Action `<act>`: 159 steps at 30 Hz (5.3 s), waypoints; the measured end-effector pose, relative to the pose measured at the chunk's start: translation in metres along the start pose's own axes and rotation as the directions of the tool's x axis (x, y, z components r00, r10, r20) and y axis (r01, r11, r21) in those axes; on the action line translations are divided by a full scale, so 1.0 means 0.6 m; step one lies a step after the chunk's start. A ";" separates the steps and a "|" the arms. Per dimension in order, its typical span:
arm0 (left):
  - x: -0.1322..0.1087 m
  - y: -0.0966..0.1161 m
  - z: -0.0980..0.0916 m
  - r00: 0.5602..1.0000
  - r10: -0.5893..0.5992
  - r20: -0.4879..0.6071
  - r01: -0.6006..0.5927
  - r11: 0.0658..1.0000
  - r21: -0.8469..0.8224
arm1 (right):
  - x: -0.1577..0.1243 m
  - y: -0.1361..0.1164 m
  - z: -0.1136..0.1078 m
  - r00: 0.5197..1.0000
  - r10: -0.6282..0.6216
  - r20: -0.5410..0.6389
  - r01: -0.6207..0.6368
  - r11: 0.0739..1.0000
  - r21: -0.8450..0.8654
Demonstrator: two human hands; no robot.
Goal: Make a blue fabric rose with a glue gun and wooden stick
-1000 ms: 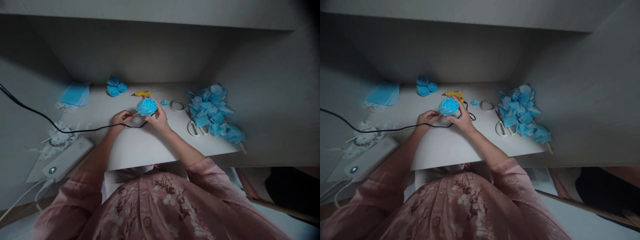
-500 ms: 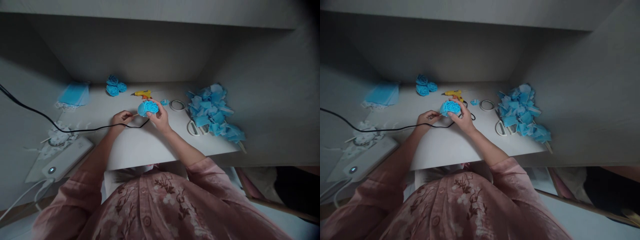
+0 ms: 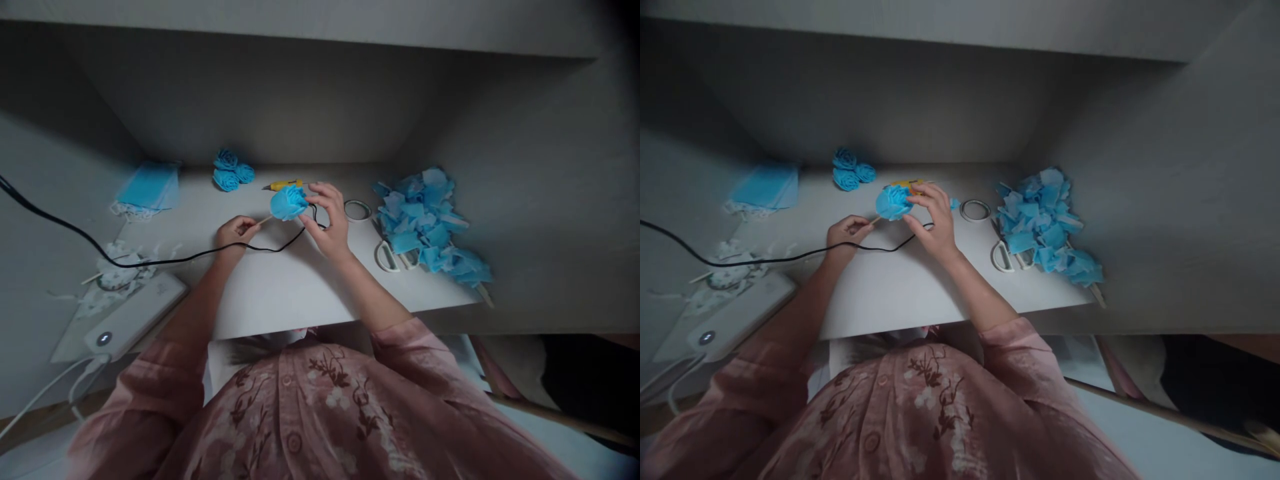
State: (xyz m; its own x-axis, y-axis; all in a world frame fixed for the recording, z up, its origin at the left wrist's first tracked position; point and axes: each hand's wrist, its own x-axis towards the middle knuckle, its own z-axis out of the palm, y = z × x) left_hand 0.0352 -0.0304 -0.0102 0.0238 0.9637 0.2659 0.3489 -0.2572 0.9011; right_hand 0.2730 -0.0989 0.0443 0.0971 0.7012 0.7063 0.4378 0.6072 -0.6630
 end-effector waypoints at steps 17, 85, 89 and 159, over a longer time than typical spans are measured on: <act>-0.001 0.005 -0.006 0.997 0.073 0.008 -0.074 0.993 0.094 | 0.006 0.014 -0.002 0.994 -0.089 0.070 0.098 0.986 -0.132; 0.004 -0.016 0.015 0.965 0.009 0.260 0.009 0.998 -0.069 | -0.028 0.011 0.030 0.957 0.091 0.274 -0.176 0.936 0.305; 0.004 -0.017 0.015 0.959 0.027 0.282 -0.004 0.997 -0.083 | -0.032 0.009 0.035 0.963 0.156 0.219 -0.211 0.942 0.259; -0.004 0.004 0.004 0.971 0.040 0.238 0.074 0.889 -0.451 | -0.031 0.016 0.040 0.950 0.142 0.279 -0.194 0.966 0.168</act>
State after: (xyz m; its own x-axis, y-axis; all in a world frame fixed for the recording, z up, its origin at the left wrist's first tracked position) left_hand 0.0383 -0.0331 -0.0096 0.2597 0.9420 0.2126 -0.1109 -0.1896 0.9756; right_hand 0.2538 -0.0973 0.0190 -0.0951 0.8567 0.5070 0.2536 0.5134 -0.8198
